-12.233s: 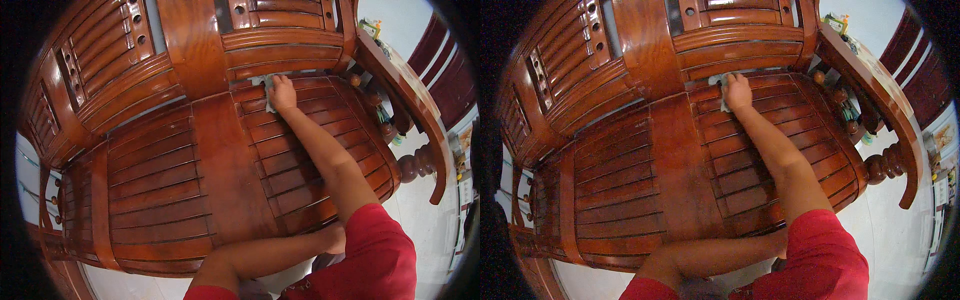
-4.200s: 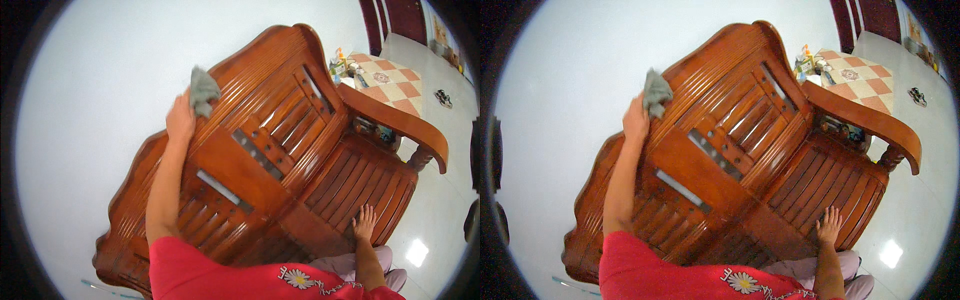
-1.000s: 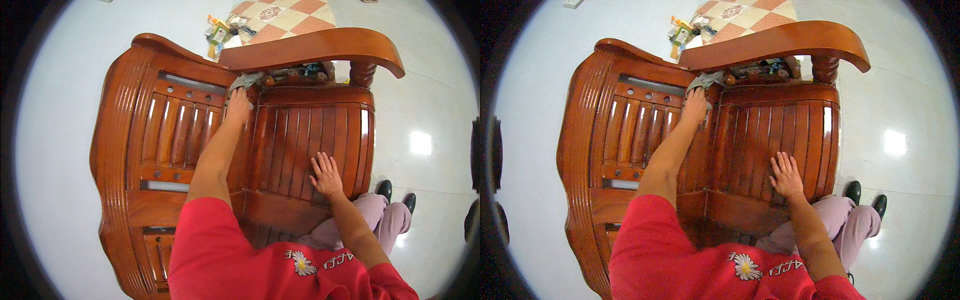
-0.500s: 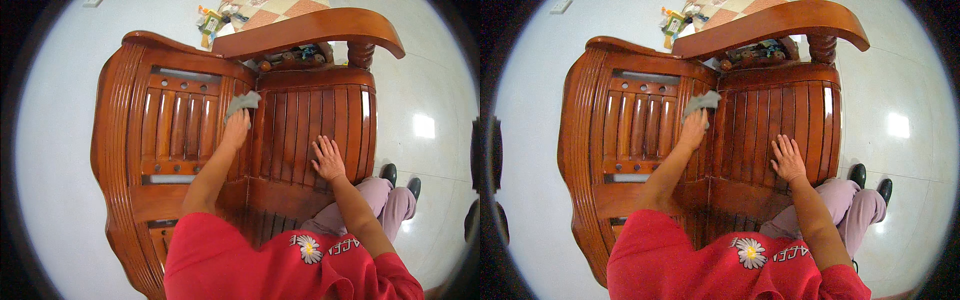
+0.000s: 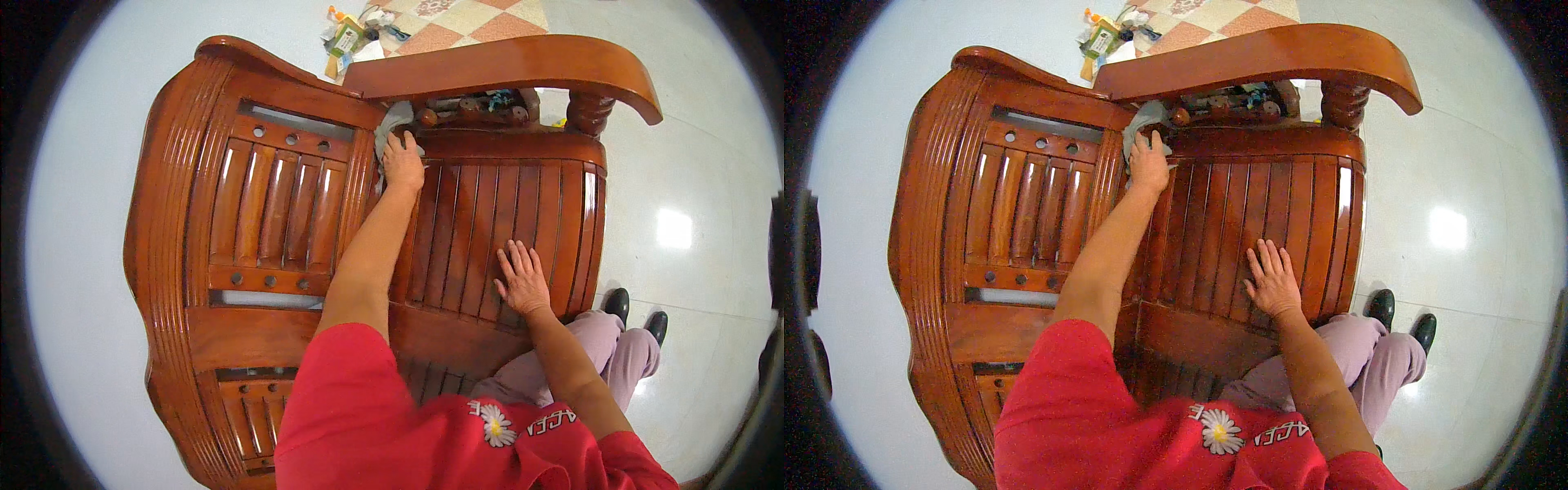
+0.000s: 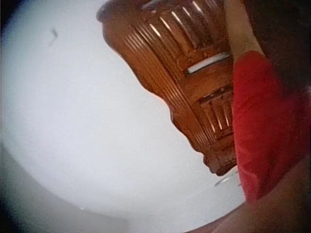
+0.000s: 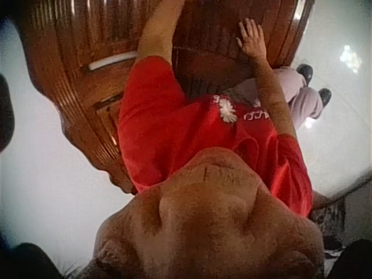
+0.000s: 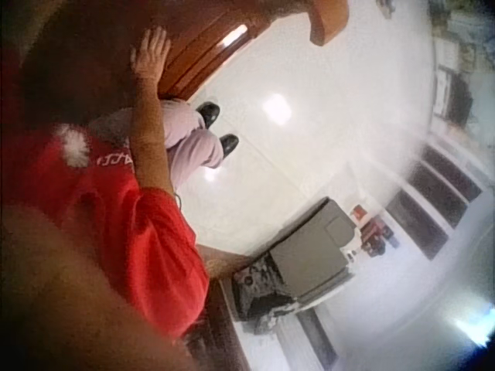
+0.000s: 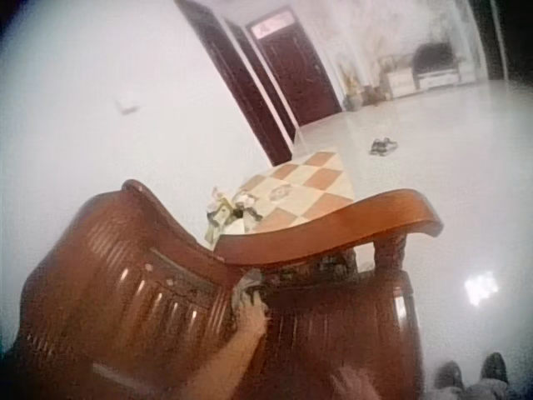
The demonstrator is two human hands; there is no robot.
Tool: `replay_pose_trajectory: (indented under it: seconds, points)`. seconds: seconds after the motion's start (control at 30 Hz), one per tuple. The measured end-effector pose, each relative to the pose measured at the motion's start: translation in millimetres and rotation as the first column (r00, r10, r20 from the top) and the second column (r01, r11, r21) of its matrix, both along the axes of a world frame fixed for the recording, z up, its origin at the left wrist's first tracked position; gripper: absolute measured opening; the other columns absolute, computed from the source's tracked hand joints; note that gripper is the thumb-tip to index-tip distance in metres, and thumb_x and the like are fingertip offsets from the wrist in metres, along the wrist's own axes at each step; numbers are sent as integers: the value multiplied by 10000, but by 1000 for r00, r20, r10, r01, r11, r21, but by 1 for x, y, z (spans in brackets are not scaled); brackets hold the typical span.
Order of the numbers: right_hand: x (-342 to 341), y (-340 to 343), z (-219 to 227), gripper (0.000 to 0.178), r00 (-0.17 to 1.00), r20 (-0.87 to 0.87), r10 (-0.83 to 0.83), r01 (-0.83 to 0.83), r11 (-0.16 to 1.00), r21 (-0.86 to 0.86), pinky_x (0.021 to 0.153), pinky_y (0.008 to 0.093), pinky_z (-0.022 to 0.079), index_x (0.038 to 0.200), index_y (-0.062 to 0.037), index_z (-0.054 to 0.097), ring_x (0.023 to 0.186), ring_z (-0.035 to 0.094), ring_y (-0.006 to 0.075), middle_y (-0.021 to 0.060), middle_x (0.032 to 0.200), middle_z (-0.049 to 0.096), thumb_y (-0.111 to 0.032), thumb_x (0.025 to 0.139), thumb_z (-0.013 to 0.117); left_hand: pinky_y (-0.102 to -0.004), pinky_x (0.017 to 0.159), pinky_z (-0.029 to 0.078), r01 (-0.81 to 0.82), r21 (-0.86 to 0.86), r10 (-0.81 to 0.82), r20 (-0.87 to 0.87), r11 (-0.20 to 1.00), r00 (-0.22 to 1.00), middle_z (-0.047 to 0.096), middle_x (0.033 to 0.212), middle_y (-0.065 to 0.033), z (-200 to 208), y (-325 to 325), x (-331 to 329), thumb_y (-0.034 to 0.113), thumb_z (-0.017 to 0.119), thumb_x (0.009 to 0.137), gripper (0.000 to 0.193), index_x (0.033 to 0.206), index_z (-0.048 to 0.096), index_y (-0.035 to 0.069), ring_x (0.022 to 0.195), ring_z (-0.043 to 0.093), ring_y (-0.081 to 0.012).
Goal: The person wipes a wooden chair with a cloth, cleaning the seat, backrest, and armrests. They move around the chair to reach different areas and continue wiping until the end of the clip.
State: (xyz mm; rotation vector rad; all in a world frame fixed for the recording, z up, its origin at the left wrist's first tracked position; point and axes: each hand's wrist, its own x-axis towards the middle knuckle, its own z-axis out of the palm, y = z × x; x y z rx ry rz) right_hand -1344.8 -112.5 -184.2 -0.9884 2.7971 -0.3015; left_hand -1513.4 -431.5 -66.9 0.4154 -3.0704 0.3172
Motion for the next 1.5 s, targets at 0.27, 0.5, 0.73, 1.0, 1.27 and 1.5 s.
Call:
replay_pose_trajectory:
  seconds: [0.27, 0.5, 0.73, 1.0, 1.27, 1.5]
  points:
    - [-7, 4, 5, 679, 998, 54, -11, 9, 999, 35, 1272, 478, 104, 1627, -161, 241, 1567, 139, 283, 112, 1695, 173, -521, 1061, 350, -459, 1007, 498, 138, -199, -154, -68, 970, 986, 501, 1370, -219, 21, -9, 7, -5, 738, 808, 457, 1210, 521, -23, 1231, 514, -404]
    - [-5, 1, 3, 679, 998, 54, -11, 11, 1000, 8, 1273, 478, 97, 1625, -157, 246, 1570, 127, 286, 110, 1698, 160, -523, 1062, 342, -463, 1015, 516, -25, -85, 26, 7, 996, 1000, 465, 1428, -277, 22, -5, 2, 98, 709, 878, 630, 1406, 402, -56, 1224, 530, -456]
    - [-7, 6, 5, 674, 998, 61, 1, -1, 1000, 6, 1271, 474, 111, 1622, -150, 256, 1567, 139, 288, 109, 1694, 176, -508, 1060, 361, -478, 992, 535, -120, -53, 124, 73, 991, 990, 437, 1514, -228, 35, 9, 14, 100, 715, 886, 872, 1577, 201, -38, 1257, 523, -470]
    - [-2, 3, 4, 682, 1000, 13, -26, 26, 1000, 4, 1269, 476, 119, 1621, -151, 255, 1567, 143, 280, 109, 1690, 195, -513, 1055, 374, -458, 1001, 528, -123, 47, 120, 69, 991, 990, 475, 1506, -187, 40, 4, 138, 164, 793, 847, 901, 1553, 266, -28, 1277, 501, -478]
    - [18, -63, 74, 846, 636, 758, 143, 560, 590, -582, 1209, 507, 260, 1574, -116, 355, 1496, 294, 343, 137, 1631, 312, -657, 955, 552, -388, 1060, 441, -124, 955, 428, -4, 270, 904, 593, 1362, -137, 54, 25, 281, 149, 662, 940, 574, 1474, 472, 64, 1268, 555, -294]
    - [22, -173, 172, 407, 16, 850, 527, 834, 461, -302, 866, 450, 555, 1203, -70, 655, 1014, 655, 254, 102, 1138, 690, -423, 1000, 648, -456, 1123, 400, 89, 376, 173, -609, 922, 774, 628, 1329, -152, 232, -14, 361, 121, 730, 869, 313, 1168, 690, 37, 1316, 535, -334]
